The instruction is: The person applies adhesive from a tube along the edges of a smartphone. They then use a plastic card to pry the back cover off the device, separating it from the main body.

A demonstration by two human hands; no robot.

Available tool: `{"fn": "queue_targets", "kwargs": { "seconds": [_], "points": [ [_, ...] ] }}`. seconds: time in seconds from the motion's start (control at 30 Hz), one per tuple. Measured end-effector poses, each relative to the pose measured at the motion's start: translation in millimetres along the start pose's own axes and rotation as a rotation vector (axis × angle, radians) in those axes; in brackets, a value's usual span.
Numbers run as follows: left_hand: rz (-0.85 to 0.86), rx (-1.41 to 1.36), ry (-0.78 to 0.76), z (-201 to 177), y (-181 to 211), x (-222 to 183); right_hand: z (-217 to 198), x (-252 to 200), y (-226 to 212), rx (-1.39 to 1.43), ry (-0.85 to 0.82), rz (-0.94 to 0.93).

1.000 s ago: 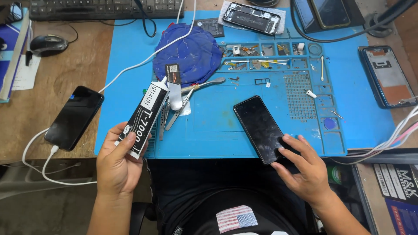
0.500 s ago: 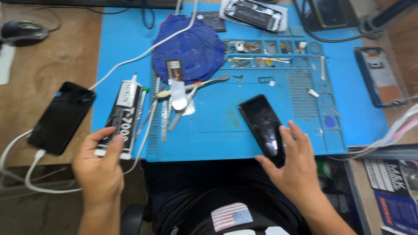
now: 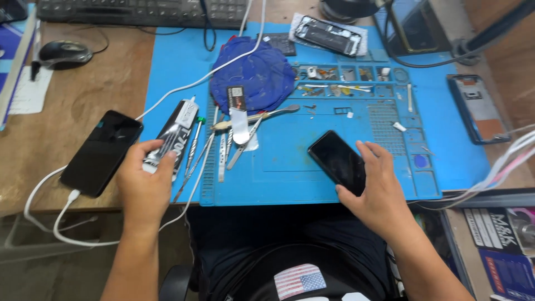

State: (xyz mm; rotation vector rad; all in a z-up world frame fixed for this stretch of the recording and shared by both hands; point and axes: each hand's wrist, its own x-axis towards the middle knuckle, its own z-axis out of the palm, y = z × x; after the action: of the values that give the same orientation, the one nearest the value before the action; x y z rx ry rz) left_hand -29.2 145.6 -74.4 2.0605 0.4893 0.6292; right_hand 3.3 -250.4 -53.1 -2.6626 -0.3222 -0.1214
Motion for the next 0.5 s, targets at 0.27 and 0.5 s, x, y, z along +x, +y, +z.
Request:
{"fn": "queue_targets", "kwargs": {
  "seconds": [0.27, 0.5],
  "points": [
    [0.573, 0.314, 0.111, 33, 42, -57, 5, -37, 36, 0.148, 0.217, -0.506],
    [-0.372, -0.506, -0.854, 81, 120, -110, 16, -62, 37, 0.150, 0.291, -0.777]
  ]
}}
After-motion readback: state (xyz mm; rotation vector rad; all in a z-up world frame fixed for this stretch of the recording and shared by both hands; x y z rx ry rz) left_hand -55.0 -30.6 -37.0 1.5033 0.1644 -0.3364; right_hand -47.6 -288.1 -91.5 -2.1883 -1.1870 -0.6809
